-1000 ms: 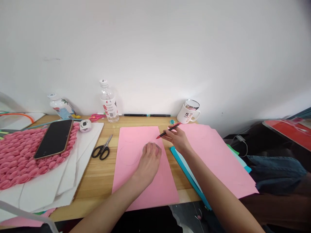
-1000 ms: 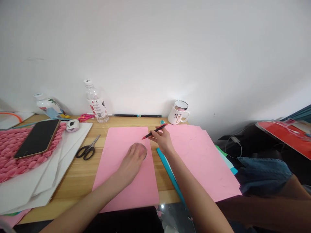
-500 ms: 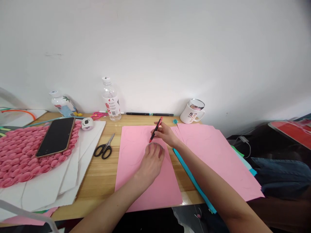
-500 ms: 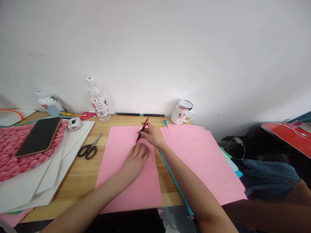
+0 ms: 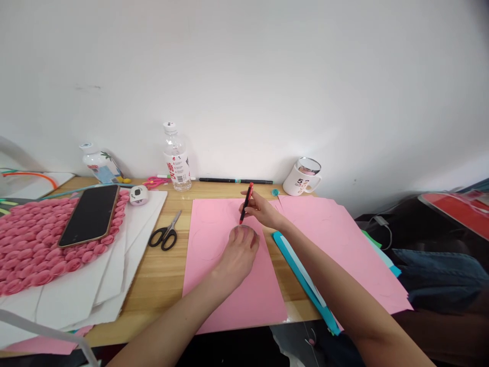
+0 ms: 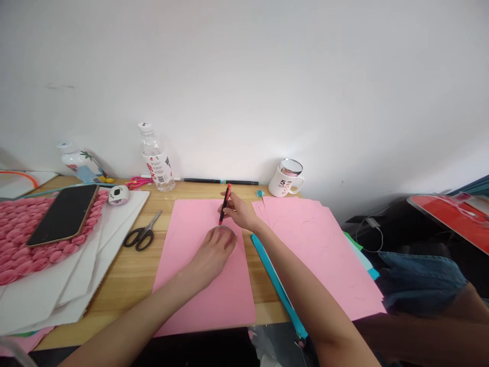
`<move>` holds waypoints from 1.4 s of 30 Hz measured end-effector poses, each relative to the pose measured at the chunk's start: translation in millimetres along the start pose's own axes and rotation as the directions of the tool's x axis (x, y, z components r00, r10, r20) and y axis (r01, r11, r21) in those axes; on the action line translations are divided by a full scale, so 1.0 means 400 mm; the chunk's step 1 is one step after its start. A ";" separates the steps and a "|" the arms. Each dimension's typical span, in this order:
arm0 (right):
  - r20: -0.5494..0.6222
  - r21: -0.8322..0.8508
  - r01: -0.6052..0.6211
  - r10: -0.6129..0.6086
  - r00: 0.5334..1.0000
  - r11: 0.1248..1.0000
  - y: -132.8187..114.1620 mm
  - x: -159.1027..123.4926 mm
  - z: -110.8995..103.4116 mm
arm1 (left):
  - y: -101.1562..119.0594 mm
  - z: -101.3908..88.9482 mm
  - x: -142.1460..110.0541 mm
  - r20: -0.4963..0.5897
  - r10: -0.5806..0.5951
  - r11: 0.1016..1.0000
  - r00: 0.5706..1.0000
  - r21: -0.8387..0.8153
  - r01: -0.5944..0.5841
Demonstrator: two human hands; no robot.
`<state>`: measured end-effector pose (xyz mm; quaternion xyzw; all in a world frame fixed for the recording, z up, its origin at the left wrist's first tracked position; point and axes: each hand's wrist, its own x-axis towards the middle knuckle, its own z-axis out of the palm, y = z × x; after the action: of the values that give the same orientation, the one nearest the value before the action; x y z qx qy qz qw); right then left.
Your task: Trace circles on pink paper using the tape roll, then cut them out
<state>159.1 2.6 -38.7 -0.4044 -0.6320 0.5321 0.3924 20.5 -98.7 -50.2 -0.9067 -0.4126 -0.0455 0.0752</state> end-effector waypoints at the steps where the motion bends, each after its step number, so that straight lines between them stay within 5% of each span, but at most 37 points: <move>1: -0.025 0.002 0.003 -0.003 1.000 1.000 0.002 -0.007 -0.005 | 0.000 -0.001 0.000 0.001 0.000 1.000 1.000 -0.009 0.000; 9: -0.232 0.089 -0.014 0.035 0.972 0.996 0.017 -0.082 -0.030 | -0.010 0.003 0.003 0.005 0.016 0.995 1.000 -0.094 -0.016; 19: -0.552 0.103 -0.027 0.080 0.830 0.994 0.030 -0.194 -0.001 | -0.020 0.002 0.003 -0.013 0.004 0.991 1.000 -0.132 -0.006; 29: -0.702 -0.020 -0.075 0.039 0.712 0.997 0.021 -0.314 0.083 | -0.029 -0.026 0.014 0.082 -0.008 0.979 0.997 -0.202 0.025; 35: -0.707 -0.088 -0.043 -0.032 0.706 0.995 0.042 -0.354 0.144 | -0.038 -0.052 0.032 0.171 0.000 0.966 0.985 -0.253 0.044; 42: -0.757 -0.171 -0.032 -0.110 0.644 0.985 0.051 -0.369 0.136 | -0.043 -0.069 0.042 0.235 0.001 0.960 0.972 -0.272 0.065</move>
<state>164.5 -151.5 -75.4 -0.6088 -0.4589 0.2478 0.5978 18.1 -79.9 -18.9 -0.9004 -0.4227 0.0027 -0.1024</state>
